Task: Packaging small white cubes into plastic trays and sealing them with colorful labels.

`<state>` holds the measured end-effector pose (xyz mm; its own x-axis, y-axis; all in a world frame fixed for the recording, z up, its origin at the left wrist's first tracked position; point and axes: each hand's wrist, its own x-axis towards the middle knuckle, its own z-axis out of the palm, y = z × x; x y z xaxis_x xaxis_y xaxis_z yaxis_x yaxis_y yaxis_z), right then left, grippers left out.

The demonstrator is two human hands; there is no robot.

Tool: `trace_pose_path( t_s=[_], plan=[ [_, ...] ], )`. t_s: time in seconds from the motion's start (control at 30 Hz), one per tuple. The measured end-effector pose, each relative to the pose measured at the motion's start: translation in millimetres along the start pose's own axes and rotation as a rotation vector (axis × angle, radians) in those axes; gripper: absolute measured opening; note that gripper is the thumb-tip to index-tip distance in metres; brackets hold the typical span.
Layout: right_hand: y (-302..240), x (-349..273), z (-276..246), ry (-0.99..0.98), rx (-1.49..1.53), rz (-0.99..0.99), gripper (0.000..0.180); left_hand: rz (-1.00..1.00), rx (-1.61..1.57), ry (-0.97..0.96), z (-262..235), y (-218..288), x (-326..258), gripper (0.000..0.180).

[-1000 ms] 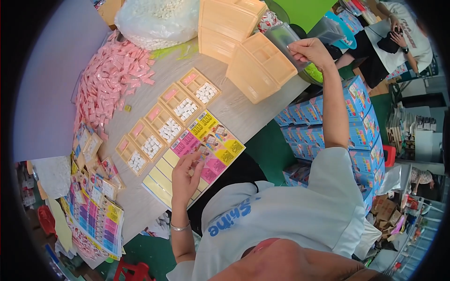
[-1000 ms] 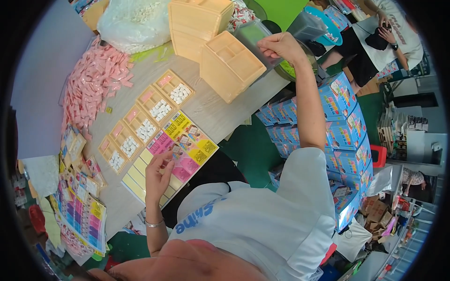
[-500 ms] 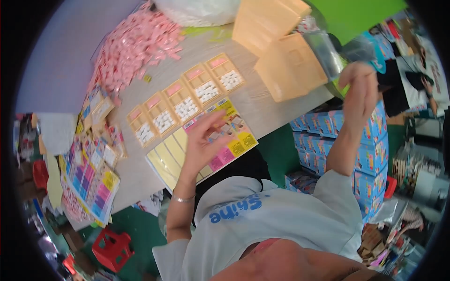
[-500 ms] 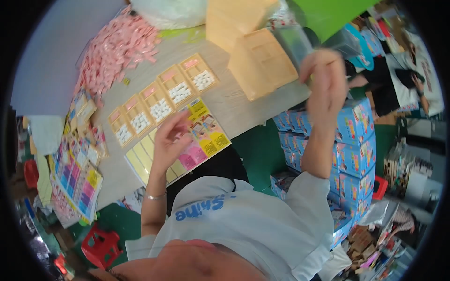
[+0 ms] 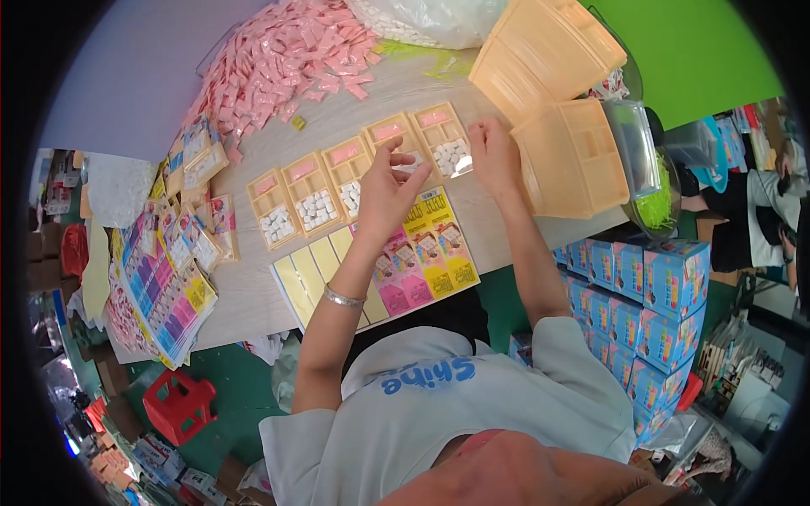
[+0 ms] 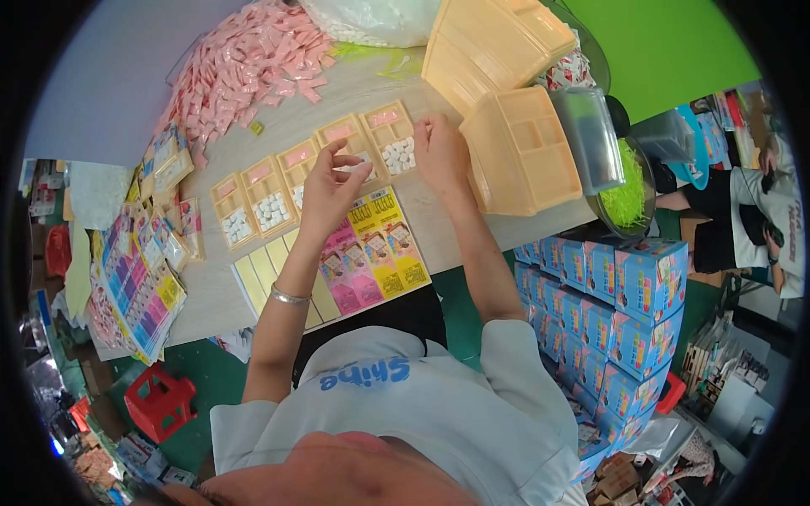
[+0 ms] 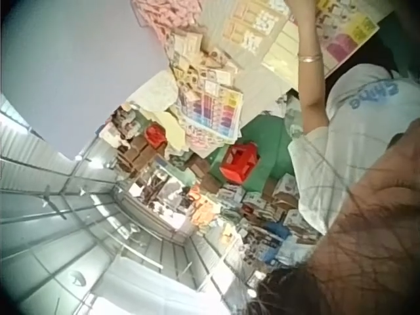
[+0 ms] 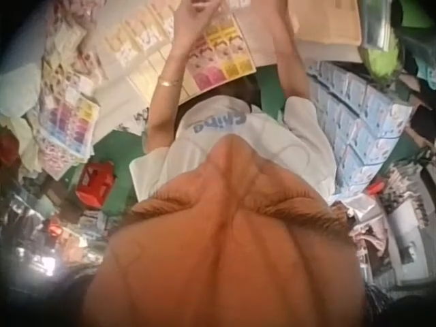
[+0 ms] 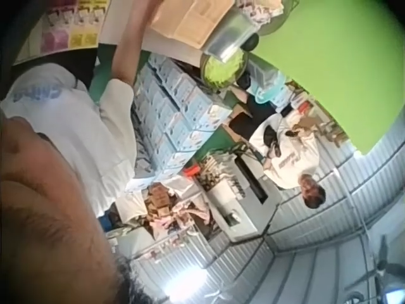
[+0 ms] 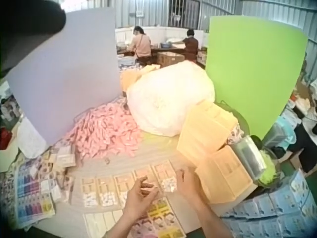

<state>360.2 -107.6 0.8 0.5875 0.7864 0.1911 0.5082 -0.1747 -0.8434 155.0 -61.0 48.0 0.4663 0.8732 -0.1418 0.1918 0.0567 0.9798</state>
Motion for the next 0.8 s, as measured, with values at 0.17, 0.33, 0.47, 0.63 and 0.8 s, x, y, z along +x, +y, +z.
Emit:
trace_pose_path(
  t_s=[0.17,0.33,0.47,0.63,0.8],
  plan=[
    [-18.7,-6.5,19.3,0.061,-0.655,0.056,0.033,0.05,0.113,0.004,-8.4,-6.3,4.9,0.051],
    [-32.6,2.4,21.9,0.013,-0.738,0.084,0.031,0.342,0.416,0.132,6.1,0.7,21.3,0.05],
    [-43.9,-12.8,-8.0,0.058,-0.67,-0.16,0.024,0.492,0.506,0.086,33.2,5.0,39.6,0.052],
    [-126.9,-76.4,-128.7,0.317,-0.148,-0.571,0.016,0.705,1.029,-0.093,64.8,-32.8,51.9,0.072],
    [-73.9,-11.1,-253.7,0.266,-0.558,-0.177,0.022,0.703,1.131,-0.16,83.6,-45.4,67.7,0.082]
  ],
)
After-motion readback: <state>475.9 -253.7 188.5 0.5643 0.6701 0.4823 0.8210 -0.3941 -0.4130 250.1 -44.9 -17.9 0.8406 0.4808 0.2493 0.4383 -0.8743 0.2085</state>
